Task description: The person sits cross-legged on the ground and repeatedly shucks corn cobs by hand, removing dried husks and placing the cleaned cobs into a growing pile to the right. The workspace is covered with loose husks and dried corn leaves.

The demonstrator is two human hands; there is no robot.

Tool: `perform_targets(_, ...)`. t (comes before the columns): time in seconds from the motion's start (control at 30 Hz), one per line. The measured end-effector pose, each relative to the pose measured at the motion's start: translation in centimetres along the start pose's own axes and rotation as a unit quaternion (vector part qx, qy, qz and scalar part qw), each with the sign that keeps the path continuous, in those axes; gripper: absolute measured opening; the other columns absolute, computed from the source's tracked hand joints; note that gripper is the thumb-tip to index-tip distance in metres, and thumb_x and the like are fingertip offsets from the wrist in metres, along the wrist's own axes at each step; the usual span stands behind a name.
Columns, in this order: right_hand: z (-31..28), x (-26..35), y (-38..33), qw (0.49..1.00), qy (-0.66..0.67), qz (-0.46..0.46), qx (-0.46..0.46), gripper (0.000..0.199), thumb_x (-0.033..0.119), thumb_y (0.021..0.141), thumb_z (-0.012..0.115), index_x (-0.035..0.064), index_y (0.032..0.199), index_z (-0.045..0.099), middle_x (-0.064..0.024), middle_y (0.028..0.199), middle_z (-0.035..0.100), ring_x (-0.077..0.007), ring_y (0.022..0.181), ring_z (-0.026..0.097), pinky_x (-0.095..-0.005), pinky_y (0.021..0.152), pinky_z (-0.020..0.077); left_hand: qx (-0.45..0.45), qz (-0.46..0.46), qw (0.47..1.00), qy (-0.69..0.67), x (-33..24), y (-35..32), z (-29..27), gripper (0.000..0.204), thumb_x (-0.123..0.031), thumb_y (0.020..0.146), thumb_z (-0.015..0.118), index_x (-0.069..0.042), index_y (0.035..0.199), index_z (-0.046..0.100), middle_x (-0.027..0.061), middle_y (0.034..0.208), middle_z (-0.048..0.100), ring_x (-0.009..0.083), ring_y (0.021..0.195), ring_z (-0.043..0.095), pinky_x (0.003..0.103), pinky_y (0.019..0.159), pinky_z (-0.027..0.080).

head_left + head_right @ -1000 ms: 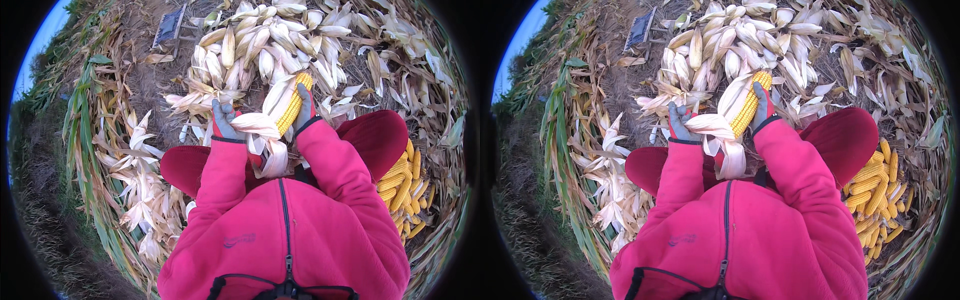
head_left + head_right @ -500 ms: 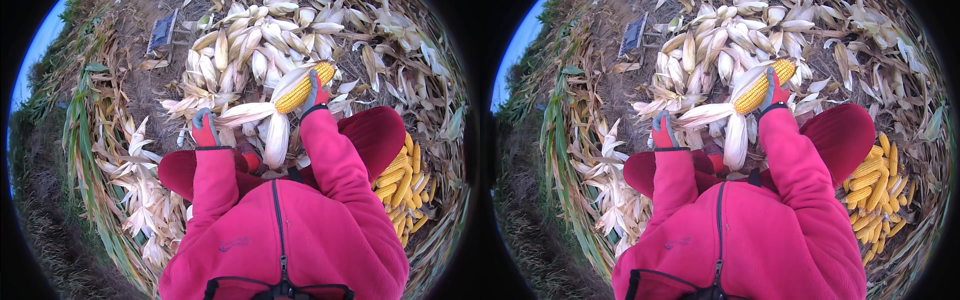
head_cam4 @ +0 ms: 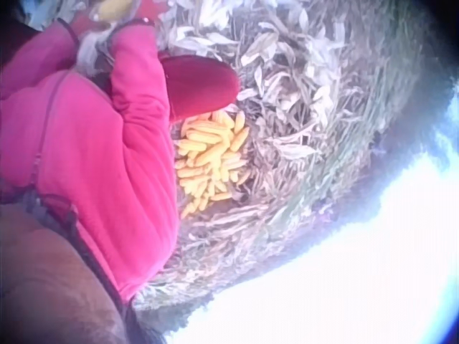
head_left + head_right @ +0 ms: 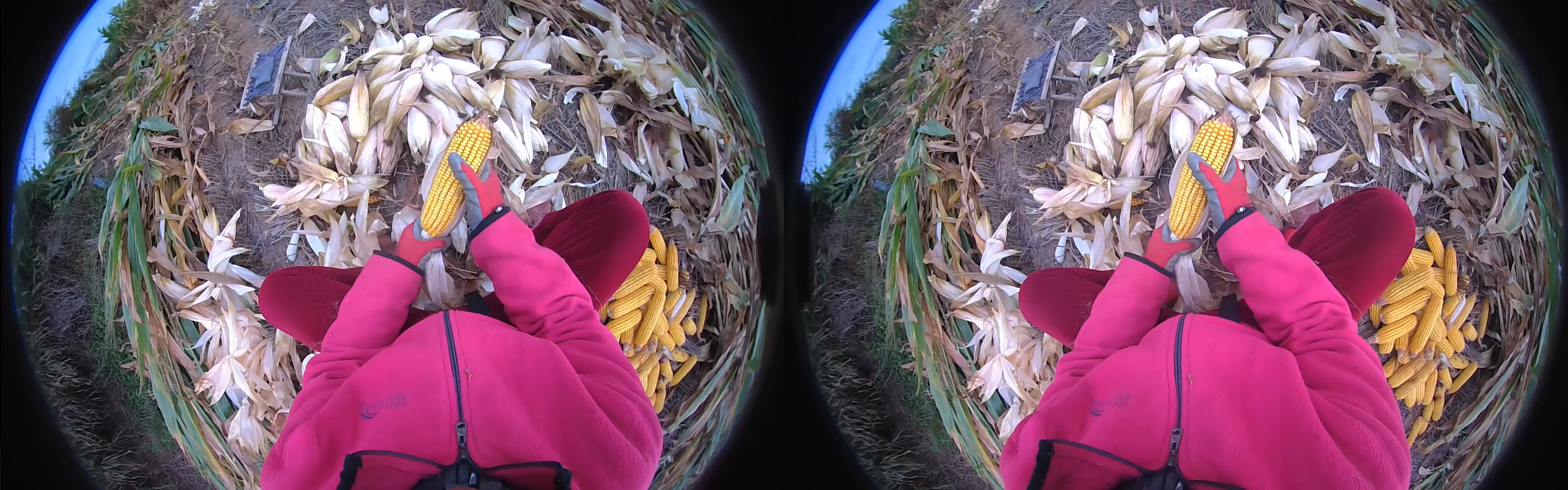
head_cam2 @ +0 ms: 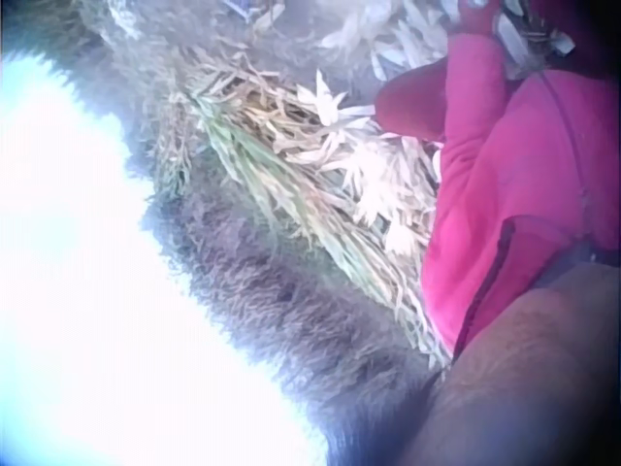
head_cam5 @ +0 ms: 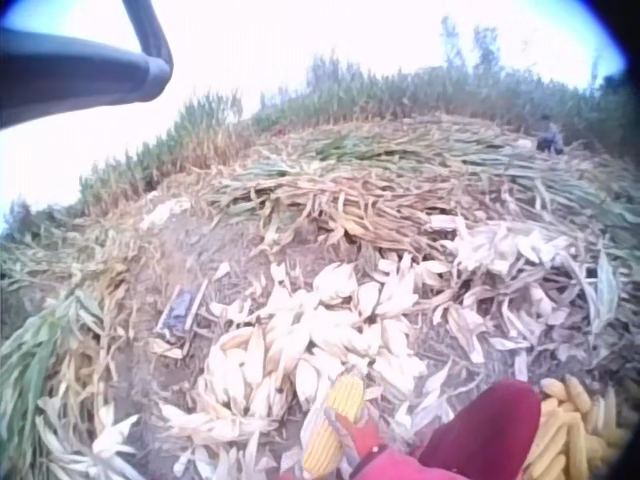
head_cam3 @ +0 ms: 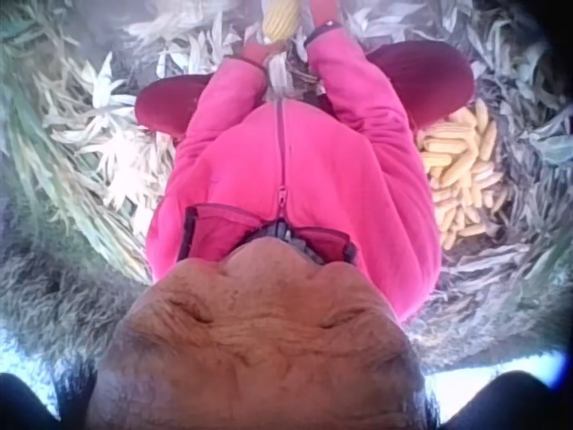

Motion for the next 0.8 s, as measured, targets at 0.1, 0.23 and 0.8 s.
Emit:
perform_targets(0.1,-1.8,1.1,1.3,0.997,-0.007,-0.073,0.003,0.046,0.028,0.081,0.065,0.0029,0.115,0.047,-0.0052,0.099,0.058,-0.0131,0.085,0.058,-0.0270,0.076,0.0468,0.043,-0.085,0.992,-0.085,-0.9,-0.7,1.9,0.064,0.005,0.061,0.068,-0.001,0.121,0.049,0.0057,0.108,0.059,0.0127,0.090,0.058,0.025,0.074,0.047)
perform_targets(0.23,-0.3,4.1,1.0,0.990,0.117,-0.034,0.073,0.047,0.041,0.087,0.053,0.0034,0.115,0.046,-0.0118,0.106,0.058,-0.0183,0.089,0.059,-0.0315,0.081,0.0483,0.107,-0.141,0.977,-0.122,2.2,-1.0,-0.2,0.058,0.003,0.062,0.064,0.002,0.118,0.048,0.0095,0.097,0.061,0.0182,0.077,0.061,0.028,0.069,0.049)
perform_targets(0.8,-5.0,4.0,3.1,0.991,-0.044,-0.123,-0.010,0.031,0.027,0.093,0.046,-0.0017,0.096,0.057,-0.0109,0.082,0.064,-0.0175,0.072,0.061,-0.0291,0.070,0.0496,0.069,0.008,0.997,0.022,0.6,-1.3,0.8,0.067,0.001,0.059,0.073,0.001,0.122,0.048,0.0070,0.114,0.058,0.0151,0.103,0.055,0.029,0.089,0.042)
Point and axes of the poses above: each hand's wrist, its own y-axis towards the middle knuckle, its own z-axis out of the palm, x = y × z, the point moved 5 cm from there along y, towards the middle knuckle
